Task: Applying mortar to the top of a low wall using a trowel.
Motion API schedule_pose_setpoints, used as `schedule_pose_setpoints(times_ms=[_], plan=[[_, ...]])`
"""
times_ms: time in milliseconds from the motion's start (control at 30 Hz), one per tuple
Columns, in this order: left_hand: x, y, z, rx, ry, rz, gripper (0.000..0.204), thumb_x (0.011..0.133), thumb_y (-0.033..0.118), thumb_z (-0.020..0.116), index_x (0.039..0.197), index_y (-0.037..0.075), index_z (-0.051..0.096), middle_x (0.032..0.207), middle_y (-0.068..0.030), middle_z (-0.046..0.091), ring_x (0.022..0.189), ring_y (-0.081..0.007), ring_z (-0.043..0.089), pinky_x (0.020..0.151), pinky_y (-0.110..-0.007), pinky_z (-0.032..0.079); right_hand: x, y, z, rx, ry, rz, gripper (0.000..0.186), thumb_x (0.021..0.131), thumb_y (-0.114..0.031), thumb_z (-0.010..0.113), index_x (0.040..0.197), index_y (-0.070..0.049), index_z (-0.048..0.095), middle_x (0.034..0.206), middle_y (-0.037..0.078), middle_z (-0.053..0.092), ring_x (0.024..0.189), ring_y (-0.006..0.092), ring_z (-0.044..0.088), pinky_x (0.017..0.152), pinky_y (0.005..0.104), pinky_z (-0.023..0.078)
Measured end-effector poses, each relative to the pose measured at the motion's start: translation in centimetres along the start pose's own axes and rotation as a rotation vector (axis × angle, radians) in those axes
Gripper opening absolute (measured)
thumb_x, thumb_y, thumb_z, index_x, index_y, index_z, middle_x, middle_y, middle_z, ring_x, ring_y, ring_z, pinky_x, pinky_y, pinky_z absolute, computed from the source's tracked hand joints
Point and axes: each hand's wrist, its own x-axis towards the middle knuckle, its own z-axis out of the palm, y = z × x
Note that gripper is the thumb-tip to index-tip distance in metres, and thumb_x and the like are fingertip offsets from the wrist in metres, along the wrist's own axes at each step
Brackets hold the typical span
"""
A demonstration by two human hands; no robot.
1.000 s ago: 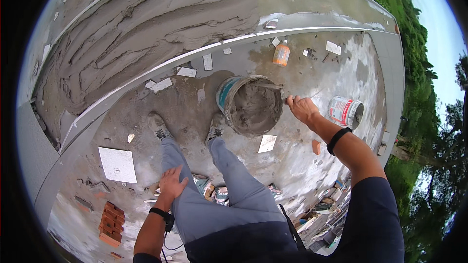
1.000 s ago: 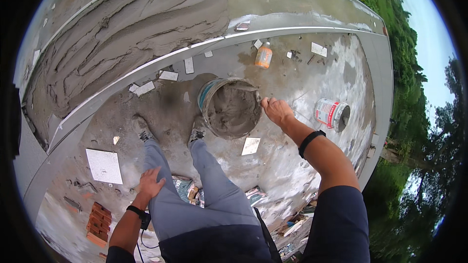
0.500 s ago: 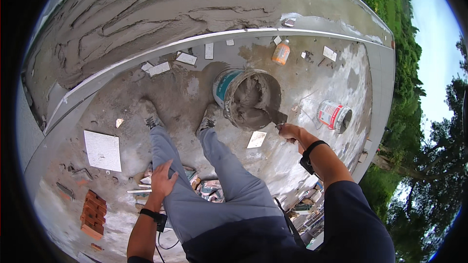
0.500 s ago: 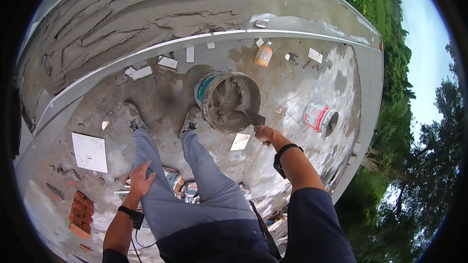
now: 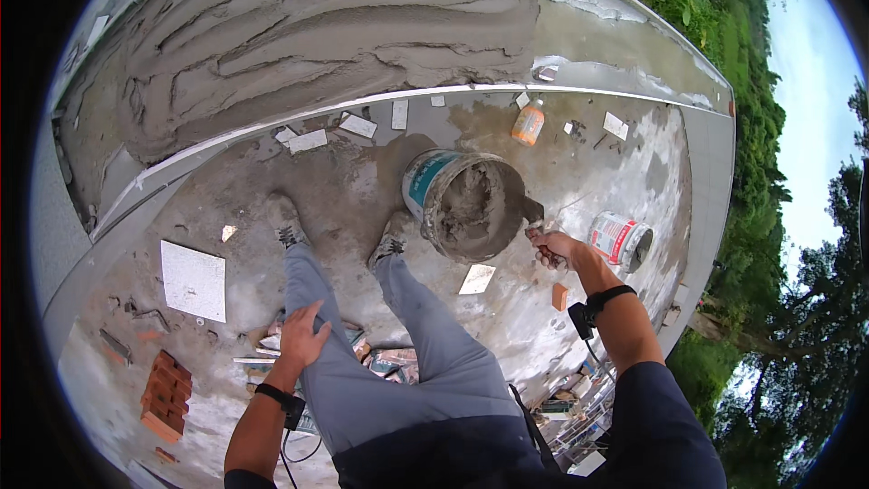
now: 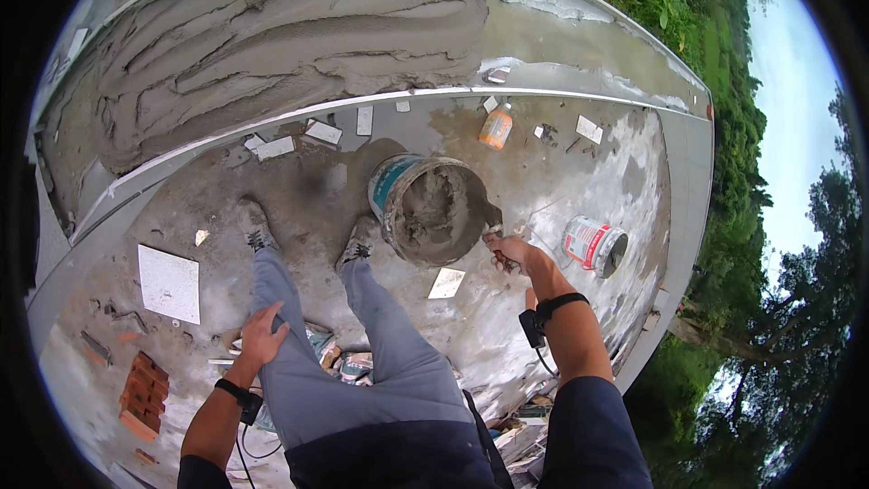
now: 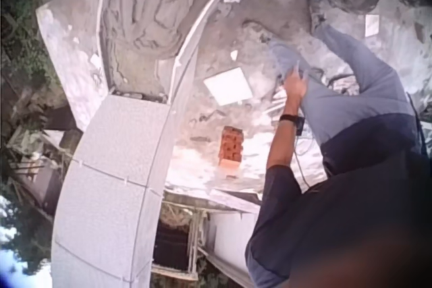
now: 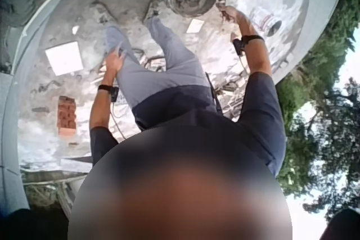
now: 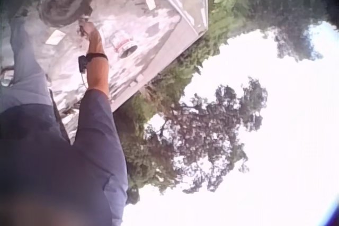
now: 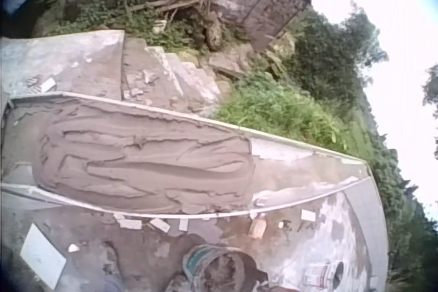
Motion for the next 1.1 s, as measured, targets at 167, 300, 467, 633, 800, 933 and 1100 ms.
schedule_pose_setpoints(times_ms=[167,300,467,633,800,933,1100], plan=[[0.3,0.0,0.4,0.019,0.049,0.017,0.049,0.083,0.027,0.064,0.127,0.007,0.055,0.114,-0.0186,0.062,0.107,-0.0366,0.056,0.097,-0.044,0.041,0.6,-7.9,1.0,-0.691,0.212,-0.317,0.017,0.085,-0.018,0.061,0.081,-0.001,0.057,0.065,0.01,0.058,0.05,0.0206,0.057,0.044,0.0359,0.045],[-0.5,-0.9,1.9,0.048,0.044,0.019,0.049,0.083,0.029,0.063,0.126,0.007,0.056,0.116,-0.0192,0.063,0.109,-0.0369,0.057,0.098,-0.043,0.041,-3.9,-9.8,8.2,-1.265,0.293,-0.385,0.015,0.083,-0.01,0.059,0.092,0.002,0.063,0.081,0.018,0.07,0.068,0.0261,0.07,0.058,0.0365,0.053],[-0.3,-0.6,2.4,0.06,-0.024,-0.06,0.05,0.084,0.031,0.062,0.127,0.007,0.056,0.119,-0.0194,0.061,0.112,-0.0364,0.056,0.1,-0.042,0.041,-0.4,-2.1,11.3,-1.835,0.359,-0.693,0.037,0.082,-0.01,0.062,0.114,0.007,0.054,0.088,0.015,0.071,0.079,0.0266,0.071,0.066,0.0363,0.054],[-0.7,-0.6,2.4,0.07,-0.013,-0.088,0.05,0.084,0.031,0.062,0.128,0.008,0.055,0.121,-0.019,0.061,0.112,-0.036,0.056,0.1,-0.042,0.041,-1.8,1.3,12.0,-2.169,0.199,-0.604,0.074,0.076,-0.008,0.07,0.138,0.01,0.034,0.091,0.012,0.07,0.084,0.0238,0.07,0.066,0.0325,0.054],[-0.1,1.0,3.0,0.054,-0.006,-0.09,0.05,0.084,0.031,0.062,0.129,0.009,0.055,0.12,-0.0179,0.061,0.113,-0.0346,0.055,0.1,-0.042,0.04,1.1,5.4,6.0,-1.935,0.245,-0.531,0.065,0.078,-0.019,0.069,0.132,0.005,0.042,0.094,0.013,0.07,0.087,0.028,0.07,0.072,0.0372,0.055],[-0.8,0.4,3.5,0.073,-0.051,-0.127,0.049,0.084,0.03,0.062,0.128,0.01,0.055,0.119,-0.0177,0.062,0.113,-0.0344,0.055,0.101,-0.041,0.039,-2.7,5.5,2.1,-1.427,0.222,-0.323,0.043,0.083,-0.02,0.058,0.122,-0.004,0.053,0.101,0.015,0.069,0.094,0.0326,0.068,0.083,0.0424,0.052],[-0.3,0.4,4.1,0.12,-0.016,-0.093,0.048,0.083,0.028,0.063,0.127,0.01,0.056,0.119,-0.0183,0.062,0.112,-0.0344,0.055,0.101,-0.042,0.039,-0.6,1.6,-1.0,-1.645,0.592,-0.465,0.03,0.084,-0.013,0.053,0.111,-0.002,0.06,0.107,0.014,0.066,0.101,0.0275,0.066,0.083,0.0367,0.052]])
